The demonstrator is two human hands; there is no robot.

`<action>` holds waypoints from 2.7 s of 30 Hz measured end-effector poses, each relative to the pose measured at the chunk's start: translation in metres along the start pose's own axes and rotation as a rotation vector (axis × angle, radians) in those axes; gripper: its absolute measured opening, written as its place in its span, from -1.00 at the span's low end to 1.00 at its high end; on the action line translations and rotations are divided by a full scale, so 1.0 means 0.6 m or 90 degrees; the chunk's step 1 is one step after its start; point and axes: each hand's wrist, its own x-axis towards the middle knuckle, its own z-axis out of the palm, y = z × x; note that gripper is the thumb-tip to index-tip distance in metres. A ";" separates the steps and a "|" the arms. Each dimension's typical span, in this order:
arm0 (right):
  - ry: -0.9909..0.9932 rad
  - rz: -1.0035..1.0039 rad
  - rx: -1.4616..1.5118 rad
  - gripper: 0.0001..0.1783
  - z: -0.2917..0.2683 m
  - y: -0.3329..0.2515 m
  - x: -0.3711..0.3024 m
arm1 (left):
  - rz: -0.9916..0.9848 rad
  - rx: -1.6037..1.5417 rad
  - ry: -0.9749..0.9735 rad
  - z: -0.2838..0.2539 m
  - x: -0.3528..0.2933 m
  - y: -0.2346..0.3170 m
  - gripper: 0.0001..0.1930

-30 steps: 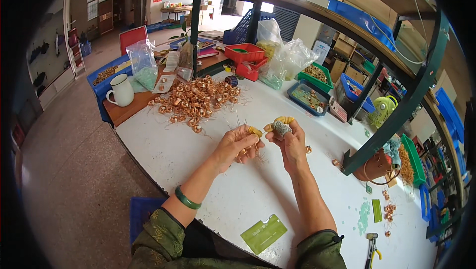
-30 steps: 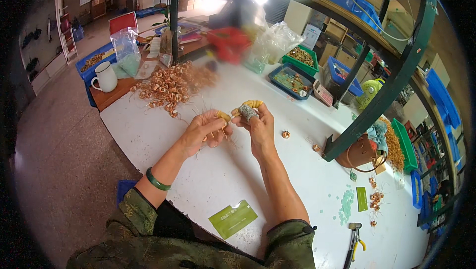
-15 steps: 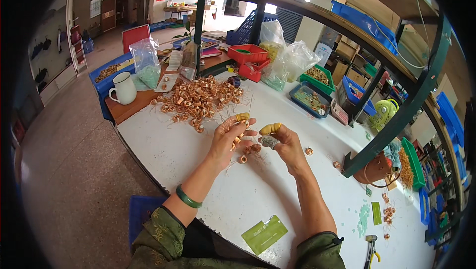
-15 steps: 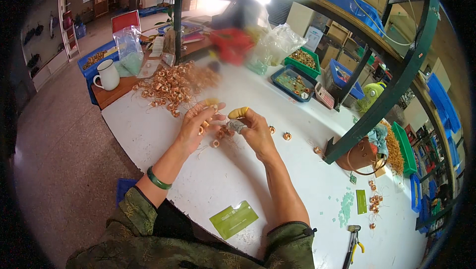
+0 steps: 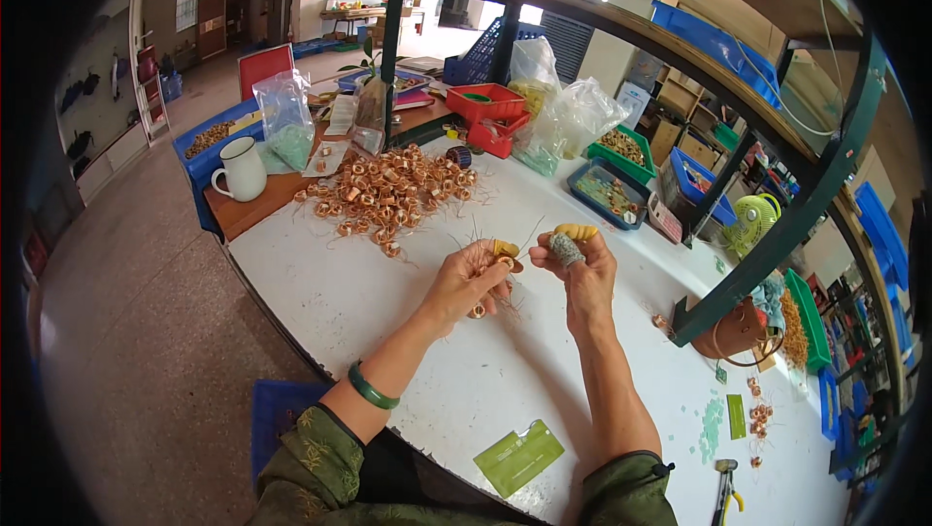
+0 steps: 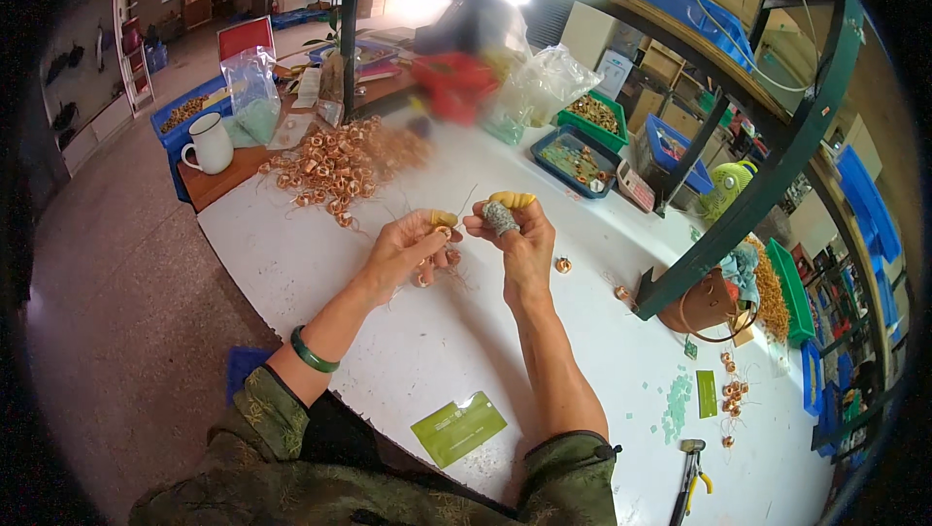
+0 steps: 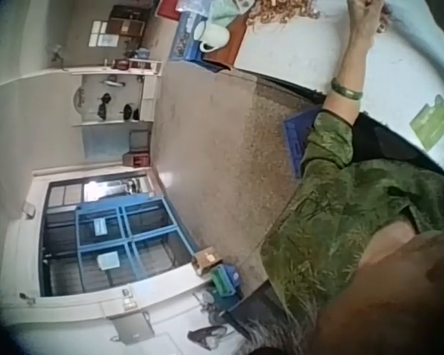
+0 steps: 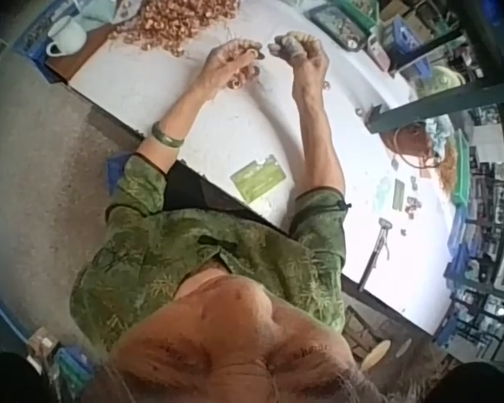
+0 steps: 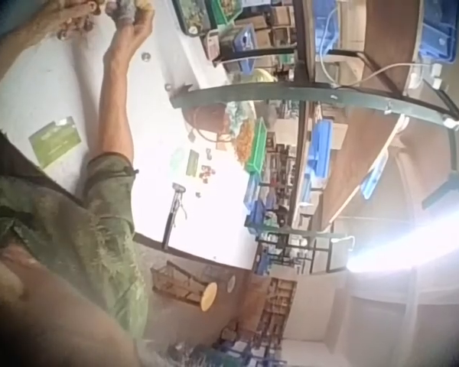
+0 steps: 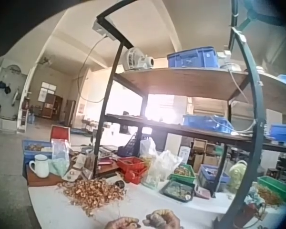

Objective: Assemble small metallic and plastic components by hand at a workbench.

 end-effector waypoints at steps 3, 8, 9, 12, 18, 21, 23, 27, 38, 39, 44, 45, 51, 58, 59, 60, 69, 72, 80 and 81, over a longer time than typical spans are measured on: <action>0.013 0.010 0.014 -0.49 0.002 -0.003 0.000 | 0.002 -0.012 -0.012 0.000 -0.002 0.003 -0.79; 0.026 0.043 0.004 -0.48 0.009 -0.004 0.000 | 0.028 -0.046 0.018 -0.001 -0.002 -0.004 -0.82; 0.034 0.056 0.011 -0.48 0.007 -0.004 0.000 | 0.037 -0.034 0.023 0.000 -0.001 -0.004 -0.83; 0.058 0.095 0.034 -0.48 0.000 -0.005 0.000 | 0.064 0.002 0.036 0.002 0.000 -0.006 -0.83; 0.053 0.105 0.078 -0.49 0.007 -0.001 0.000 | 0.055 0.002 0.052 -0.003 0.001 -0.008 -0.82; 0.020 0.129 0.079 -0.50 0.007 -0.008 0.001 | 0.027 -0.062 0.051 -0.012 0.000 -0.009 -0.82; 0.010 0.137 0.080 -0.51 0.008 -0.009 0.002 | 0.017 -0.083 0.051 -0.013 0.000 -0.009 -0.82; -0.031 0.107 0.047 -0.52 0.007 0.004 0.000 | -0.010 -0.099 0.044 -0.010 0.000 -0.003 -0.83; -0.019 0.018 -0.009 -0.56 0.008 0.011 -0.006 | -0.075 -0.100 -0.002 -0.006 -0.002 0.006 -0.83; -0.011 0.026 -0.004 -0.56 0.005 0.012 -0.005 | -0.056 -0.083 0.004 -0.004 -0.003 0.005 -0.83; 0.017 0.066 0.024 -0.55 0.004 0.010 -0.005 | 0.012 -0.025 0.028 0.003 -0.006 0.004 -0.83; 0.022 0.082 0.037 -0.54 0.009 0.007 -0.005 | 0.022 -0.017 0.033 0.003 -0.006 0.004 -0.84; -0.014 0.127 0.030 -0.50 0.033 0.013 -0.011 | 0.044 0.053 0.043 -0.001 -0.002 -0.009 -0.84; 0.020 0.148 0.061 -0.51 0.024 0.022 -0.013 | 0.037 -0.009 0.059 0.010 -0.006 -0.004 -0.84; 0.024 0.152 0.064 -0.52 0.024 0.022 -0.013 | 0.041 -0.011 0.059 0.010 -0.006 -0.006 -0.83; 0.028 0.156 0.067 -0.53 0.025 0.022 -0.013 | 0.046 -0.014 0.058 0.010 -0.004 -0.008 -0.83; 0.000 0.060 0.064 -0.65 0.007 0.003 -0.001 | -0.019 -0.142 0.069 -0.004 -0.001 -0.004 -0.80; -0.086 0.032 0.077 -0.72 0.005 0.000 -0.001 | -0.179 -0.224 -0.062 -0.027 0.005 -0.002 -0.76; -0.120 0.033 0.011 -0.79 0.002 0.002 -0.001 | -0.120 -0.268 -0.089 -0.024 0.008 -0.007 -0.73; -0.117 0.032 0.006 -0.80 0.003 0.004 -0.002 | -0.102 -0.253 -0.077 -0.025 0.008 -0.010 -0.73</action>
